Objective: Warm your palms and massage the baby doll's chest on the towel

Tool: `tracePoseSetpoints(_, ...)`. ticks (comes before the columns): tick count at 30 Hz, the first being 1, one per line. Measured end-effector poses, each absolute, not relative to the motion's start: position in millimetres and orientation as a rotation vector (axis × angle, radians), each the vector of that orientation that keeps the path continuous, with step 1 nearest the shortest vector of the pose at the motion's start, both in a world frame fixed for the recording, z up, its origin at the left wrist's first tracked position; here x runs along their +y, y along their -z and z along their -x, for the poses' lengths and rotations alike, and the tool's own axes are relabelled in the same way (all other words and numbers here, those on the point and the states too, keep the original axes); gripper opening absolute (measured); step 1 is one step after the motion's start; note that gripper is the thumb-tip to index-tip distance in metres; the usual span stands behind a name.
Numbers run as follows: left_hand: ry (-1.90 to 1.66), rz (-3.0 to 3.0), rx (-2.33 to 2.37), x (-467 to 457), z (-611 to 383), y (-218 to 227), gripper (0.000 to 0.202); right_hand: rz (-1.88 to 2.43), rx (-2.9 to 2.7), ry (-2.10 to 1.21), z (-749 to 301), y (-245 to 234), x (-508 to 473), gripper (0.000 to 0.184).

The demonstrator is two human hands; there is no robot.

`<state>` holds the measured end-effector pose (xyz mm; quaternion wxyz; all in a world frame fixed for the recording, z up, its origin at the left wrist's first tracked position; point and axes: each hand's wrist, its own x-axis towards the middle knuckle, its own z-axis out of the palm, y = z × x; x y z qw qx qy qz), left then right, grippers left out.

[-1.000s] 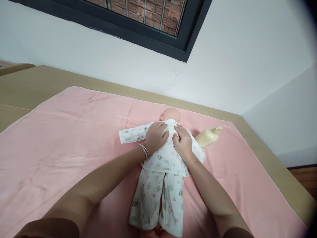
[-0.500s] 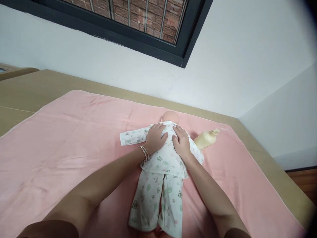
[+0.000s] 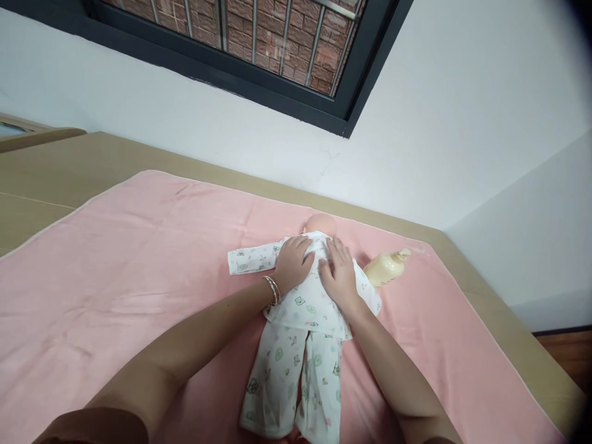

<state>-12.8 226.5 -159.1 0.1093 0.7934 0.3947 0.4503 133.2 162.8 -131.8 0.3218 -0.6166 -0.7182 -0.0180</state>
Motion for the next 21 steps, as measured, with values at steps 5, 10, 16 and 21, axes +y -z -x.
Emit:
tracePoseSetpoints(5, -1.326, -2.307, 1.154, 226, 13, 159, 0.032, 1.520, -1.876, 0.065, -137, 133, 164, 0.043)
tracePoseSetpoints(10, -1.342, -2.282, 1.140, 228, 13, 161, 0.031, 1.460, -1.892, 0.012, -137, 135, 164, 0.042)
tracePoseSetpoints(16, -1.347, -2.221, 1.170, 224, 13, 158, 0.037, 1.434, -1.804, 0.033, -137, 132, 161, 0.043)
tracePoseSetpoints(21, -1.452, -2.152, 1.151, 211, 13, 120, 0.040, 1.439, -1.876, -0.030, -138, 142, 165, 0.041)
